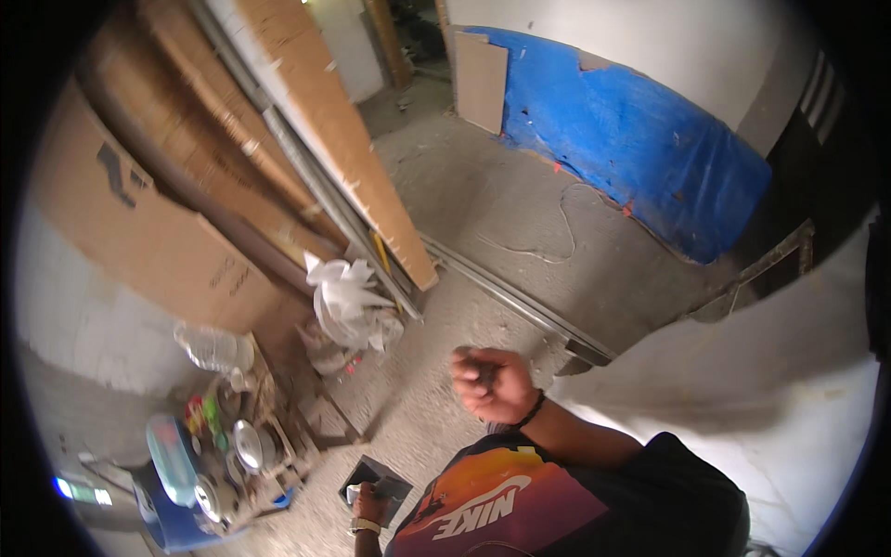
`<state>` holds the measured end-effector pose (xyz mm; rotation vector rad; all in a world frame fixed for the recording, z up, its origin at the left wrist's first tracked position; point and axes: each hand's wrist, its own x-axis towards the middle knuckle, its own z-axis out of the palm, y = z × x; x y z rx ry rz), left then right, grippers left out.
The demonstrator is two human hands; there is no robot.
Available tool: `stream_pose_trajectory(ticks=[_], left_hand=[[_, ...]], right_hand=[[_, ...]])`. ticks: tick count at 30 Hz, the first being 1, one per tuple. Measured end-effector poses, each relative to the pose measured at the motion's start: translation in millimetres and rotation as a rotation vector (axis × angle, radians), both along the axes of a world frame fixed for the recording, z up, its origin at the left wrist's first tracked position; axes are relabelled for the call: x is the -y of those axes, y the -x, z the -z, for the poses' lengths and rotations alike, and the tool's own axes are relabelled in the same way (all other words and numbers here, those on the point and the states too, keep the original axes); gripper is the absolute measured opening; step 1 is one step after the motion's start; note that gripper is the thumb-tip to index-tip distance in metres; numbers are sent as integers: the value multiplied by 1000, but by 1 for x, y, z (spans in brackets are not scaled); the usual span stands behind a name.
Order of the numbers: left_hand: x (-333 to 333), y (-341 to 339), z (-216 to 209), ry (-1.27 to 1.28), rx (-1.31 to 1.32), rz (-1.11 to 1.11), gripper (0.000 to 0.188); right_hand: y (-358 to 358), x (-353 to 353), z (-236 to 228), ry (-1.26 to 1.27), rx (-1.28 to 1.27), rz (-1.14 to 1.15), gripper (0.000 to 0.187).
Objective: The person gathers small metal parts from a container and walks to a workbench. They then use a tool to manipulate the parts on a large grey panel.
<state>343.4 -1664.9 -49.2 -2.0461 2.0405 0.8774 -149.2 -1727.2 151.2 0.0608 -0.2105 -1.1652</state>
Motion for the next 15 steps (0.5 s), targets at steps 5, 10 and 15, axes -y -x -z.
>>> stream_pose_trajectory(ticks=[5,10,15], left_hand=[[179,115,-35,104,-118,142,53],[340,270,-85,228,-291,449,47],[473,422,-77,225,-465,812,44]], right_hand=[[106,69,18,-230,-123,440,27],[167,111,11,-401,-142,521,31],[223,133,50,-693,-302,655,33]])
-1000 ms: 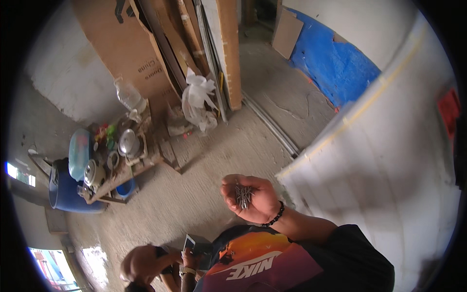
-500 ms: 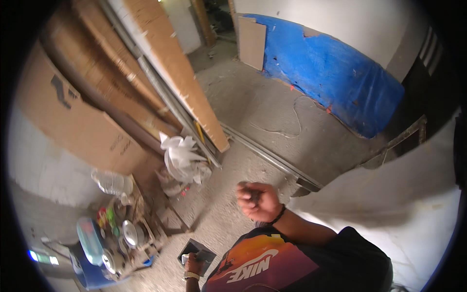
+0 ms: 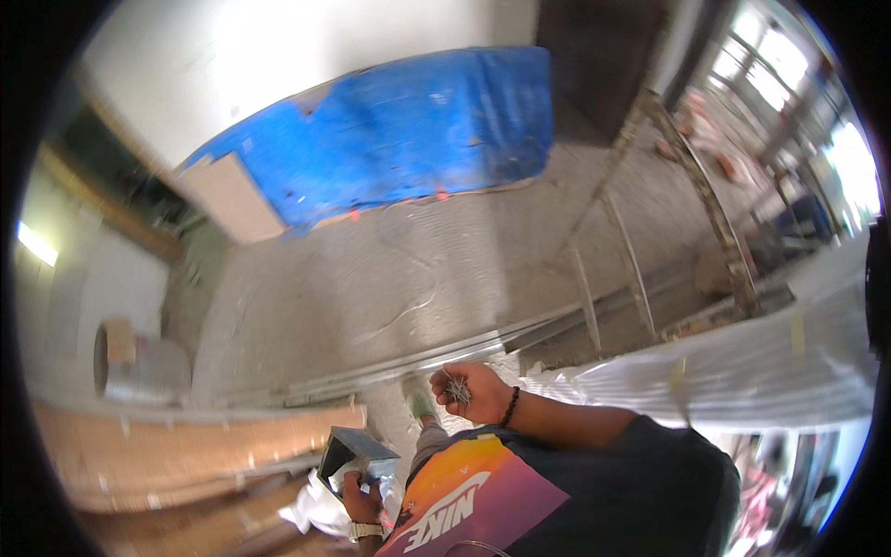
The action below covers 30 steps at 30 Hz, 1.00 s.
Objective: The person gathers small metal parts from a container and walks to a workbench. They then use a tool to manipulate the parts on a large grey panel.
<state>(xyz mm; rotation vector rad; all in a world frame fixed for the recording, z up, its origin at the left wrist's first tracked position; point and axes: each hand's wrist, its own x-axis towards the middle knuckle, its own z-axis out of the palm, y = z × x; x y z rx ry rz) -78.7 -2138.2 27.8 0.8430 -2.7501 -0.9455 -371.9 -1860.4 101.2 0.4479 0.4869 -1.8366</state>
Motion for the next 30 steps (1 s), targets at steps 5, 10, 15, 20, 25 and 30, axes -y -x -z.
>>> stream_pose_trajectory(ticks=[5,10,15,20,25,30], left_hand=[[98,154,-12,-65,67,291,44],[135,285,-10,-74,97,502,48],[158,414,14,-73,75,698,49],[174,549,71,-69,161,769,50],[149,675,63,-103,135,806,53],[105,792,-11,-117,158,774,51]], right_hand=[[35,19,-1,1,67,99,30],[108,31,-50,34,-37,455,31],[177,64,-41,124,-147,418,29],[312,69,-27,203,22,364,33],[454,40,-52,314,-113,418,33],[548,25,-81,486,-162,525,37]])
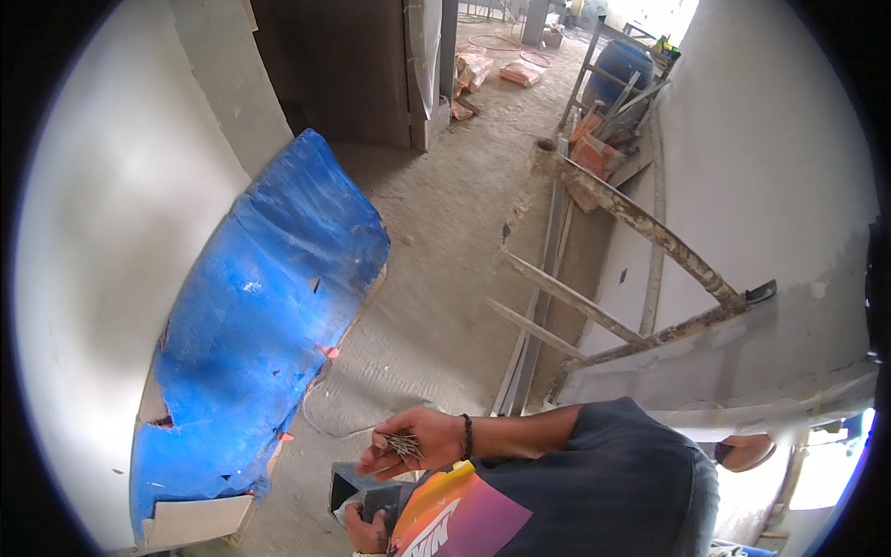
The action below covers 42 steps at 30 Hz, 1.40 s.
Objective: The person gathers small metal parts from a container and walks to a workbench. They then use a tool to manipulate the parts on a large grey panel.
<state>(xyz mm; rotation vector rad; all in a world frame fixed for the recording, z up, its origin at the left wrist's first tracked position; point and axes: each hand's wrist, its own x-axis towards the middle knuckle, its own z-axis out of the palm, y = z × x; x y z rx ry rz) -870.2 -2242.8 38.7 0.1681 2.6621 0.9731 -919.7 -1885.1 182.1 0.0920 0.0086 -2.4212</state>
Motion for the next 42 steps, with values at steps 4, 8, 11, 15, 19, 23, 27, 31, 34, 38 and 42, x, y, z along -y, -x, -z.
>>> stream_pose_trajectory(ticks=[4,8,11,15,19,23,27,31,34,38,42], left_hand=[[-11,72,-33,17,11,-20,51],[-14,143,-50,-49,-48,96,47],[14,179,-36,-18,-34,159,47],[69,214,-15,-99,-34,123,54],[168,219,11,-103,-79,-39,52],[262,179,-7,-132,-16,-271,40],[367,149,2,52,16,-333,38],[501,88,-39,145,121,-581,38],[555,68,-52,138,160,-856,40],[640,37,-48,130,37,-1216,38],[733,0,-5,56,86,-1507,39]], right_hand=[[51,9,-10,-70,128,72,37],[95,28,9,-20,98,142,35],[129,47,-5,-150,153,127,35],[182,101,9,-281,128,83,33],[263,211,33,-407,34,-123,29],[302,345,49,-445,178,-446,26],[325,488,28,-436,-1,-557,27],[315,661,23,-379,-46,-740,25],[348,757,30,-387,-97,-964,18],[358,913,50,-428,-164,-1165,21],[343,1089,72,-361,-201,-1387,22]])
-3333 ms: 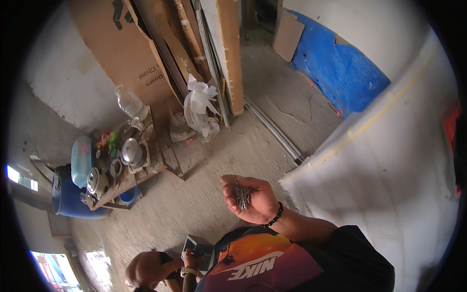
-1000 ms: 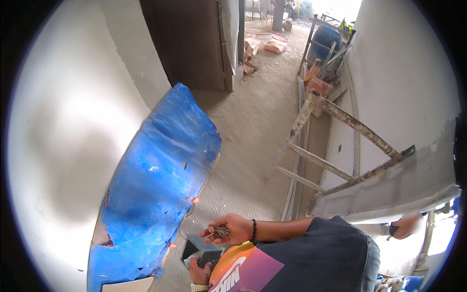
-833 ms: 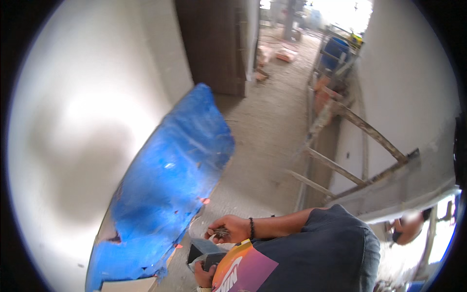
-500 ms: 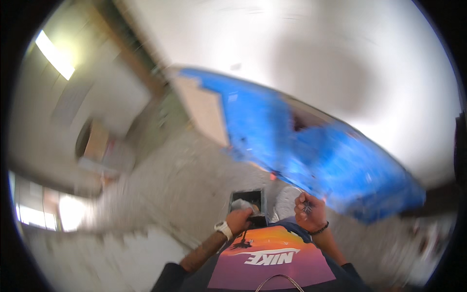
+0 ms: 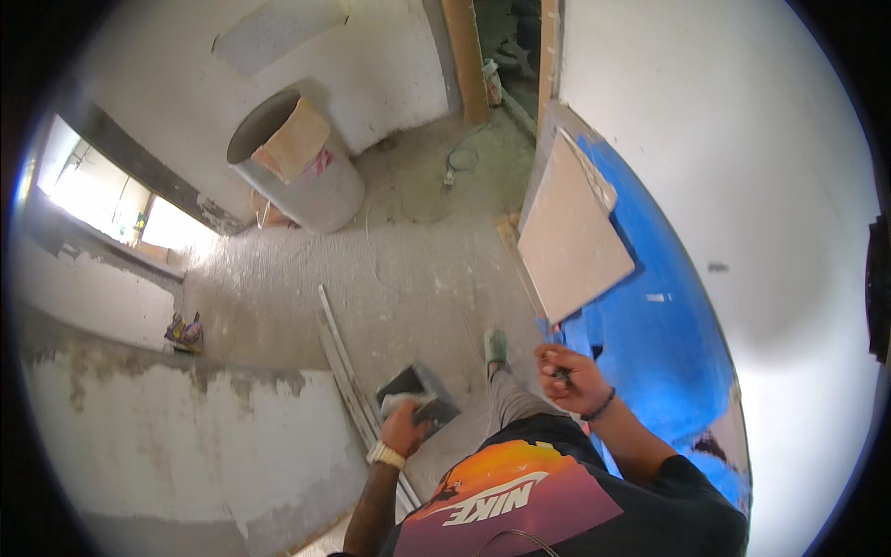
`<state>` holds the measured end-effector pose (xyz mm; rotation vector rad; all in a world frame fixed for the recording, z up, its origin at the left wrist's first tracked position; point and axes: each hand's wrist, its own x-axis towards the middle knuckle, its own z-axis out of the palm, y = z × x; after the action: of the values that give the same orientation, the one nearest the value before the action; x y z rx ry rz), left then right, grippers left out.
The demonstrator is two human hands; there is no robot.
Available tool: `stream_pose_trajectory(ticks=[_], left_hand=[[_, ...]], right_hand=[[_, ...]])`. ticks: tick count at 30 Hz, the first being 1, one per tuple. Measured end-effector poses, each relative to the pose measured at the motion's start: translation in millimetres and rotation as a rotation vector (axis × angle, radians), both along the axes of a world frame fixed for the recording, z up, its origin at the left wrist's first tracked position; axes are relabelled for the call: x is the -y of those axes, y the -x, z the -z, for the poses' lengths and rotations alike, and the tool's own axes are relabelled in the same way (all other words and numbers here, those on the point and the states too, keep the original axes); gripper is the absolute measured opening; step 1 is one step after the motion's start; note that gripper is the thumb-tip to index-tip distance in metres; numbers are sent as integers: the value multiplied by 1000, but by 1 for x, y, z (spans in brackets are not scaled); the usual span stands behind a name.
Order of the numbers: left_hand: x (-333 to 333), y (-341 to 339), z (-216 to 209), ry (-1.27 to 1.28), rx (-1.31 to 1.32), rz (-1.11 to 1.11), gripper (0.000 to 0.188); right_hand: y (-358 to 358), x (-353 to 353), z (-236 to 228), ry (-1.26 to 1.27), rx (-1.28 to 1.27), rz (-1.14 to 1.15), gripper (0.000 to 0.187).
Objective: The person gathers small metal parts from a container and walks to a workbench. They then use a tool to manipulate the parts on a large grey panel.
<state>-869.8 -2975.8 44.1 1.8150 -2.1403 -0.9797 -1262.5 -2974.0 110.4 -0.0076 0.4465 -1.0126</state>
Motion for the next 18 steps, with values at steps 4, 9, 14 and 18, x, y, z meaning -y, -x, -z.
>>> stream_pose_trajectory(ticks=[4,9,14,18], left_hand=[[75,-48,96,-111,52,-274,36],[152,-113,164,-53,216,-419,43],[281,-117,199,-198,171,-606,47],[381,-112,232,-264,207,-647,47]], right_hand=[[-17,174,24,13,23,-184,24],[-16,346,-31,96,-7,-269,26],[31,495,-50,112,-93,-170,25],[44,606,-26,80,-119,-67,24]])
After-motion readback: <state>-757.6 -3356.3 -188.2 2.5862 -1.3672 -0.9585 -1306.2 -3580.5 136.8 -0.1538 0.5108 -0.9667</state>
